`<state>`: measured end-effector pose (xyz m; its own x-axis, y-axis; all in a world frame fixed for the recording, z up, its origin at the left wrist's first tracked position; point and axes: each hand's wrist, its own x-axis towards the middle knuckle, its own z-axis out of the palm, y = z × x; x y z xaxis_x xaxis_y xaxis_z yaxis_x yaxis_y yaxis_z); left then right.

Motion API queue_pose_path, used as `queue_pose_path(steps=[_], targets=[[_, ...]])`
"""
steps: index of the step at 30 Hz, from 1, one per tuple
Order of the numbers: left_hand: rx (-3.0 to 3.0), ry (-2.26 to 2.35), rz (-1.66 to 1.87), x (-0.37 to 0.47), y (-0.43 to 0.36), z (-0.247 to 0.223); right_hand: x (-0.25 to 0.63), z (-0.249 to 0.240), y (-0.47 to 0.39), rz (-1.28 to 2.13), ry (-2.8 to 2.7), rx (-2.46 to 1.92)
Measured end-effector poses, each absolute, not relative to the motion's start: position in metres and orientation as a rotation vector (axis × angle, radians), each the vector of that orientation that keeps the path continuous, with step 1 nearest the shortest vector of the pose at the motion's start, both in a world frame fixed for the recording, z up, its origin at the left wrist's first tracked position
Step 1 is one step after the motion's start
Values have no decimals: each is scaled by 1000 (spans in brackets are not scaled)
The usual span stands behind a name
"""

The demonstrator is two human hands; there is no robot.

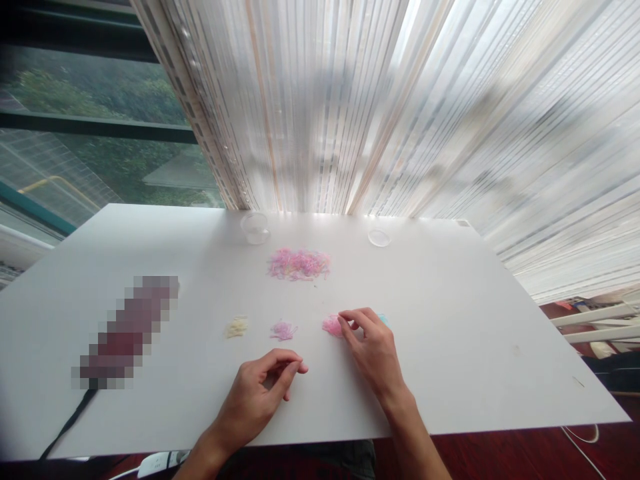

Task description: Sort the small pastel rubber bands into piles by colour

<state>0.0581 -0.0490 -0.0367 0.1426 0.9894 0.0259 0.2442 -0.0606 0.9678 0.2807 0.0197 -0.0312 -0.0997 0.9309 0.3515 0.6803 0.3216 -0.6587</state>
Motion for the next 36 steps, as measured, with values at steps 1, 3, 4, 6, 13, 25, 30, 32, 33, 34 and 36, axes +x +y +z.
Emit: queue_pose_path(steps=[1, 3, 4, 6, 13, 25, 30, 32, 33, 34, 36], targets=[[1481, 1262, 1006, 58, -49, -37, 281, -33, 20, 413, -1869, -1435], [1473, 1263, 1006, 59, -49, -36, 282, -36, 19, 393, -1902, -1444], [1471, 1264, 1007, 59, -49, -36, 283, -36, 18, 389, -1914, -1445], [1467, 1269, 1013, 59, -49, -36, 285, -35, 15, 387, -1923, -1448], [1437, 1271, 1024, 59, -48, -38, 283, -24, -3, 376, -1858, -1424], [1410, 1214, 961, 57, -51, -36, 245, -29, -31, 796, -1868, -1054], [1396, 1212, 961, 57, -51, -36, 245, -31, -30, 811, -1841, -999], [1421, 1232, 955, 57, -52, -36, 244, -33, -30, 801, -1823, -1005], [1435, 1242, 950, 57, -52, -36, 244, -33, -30, 798, -1814, -1010], [1446, 1249, 945, 57, -52, -36, 244, -33, -30, 795, -1805, -1017], [1459, 1253, 939, 57, -52, -36, 244, -33, -30, 798, -1788, -1032]])
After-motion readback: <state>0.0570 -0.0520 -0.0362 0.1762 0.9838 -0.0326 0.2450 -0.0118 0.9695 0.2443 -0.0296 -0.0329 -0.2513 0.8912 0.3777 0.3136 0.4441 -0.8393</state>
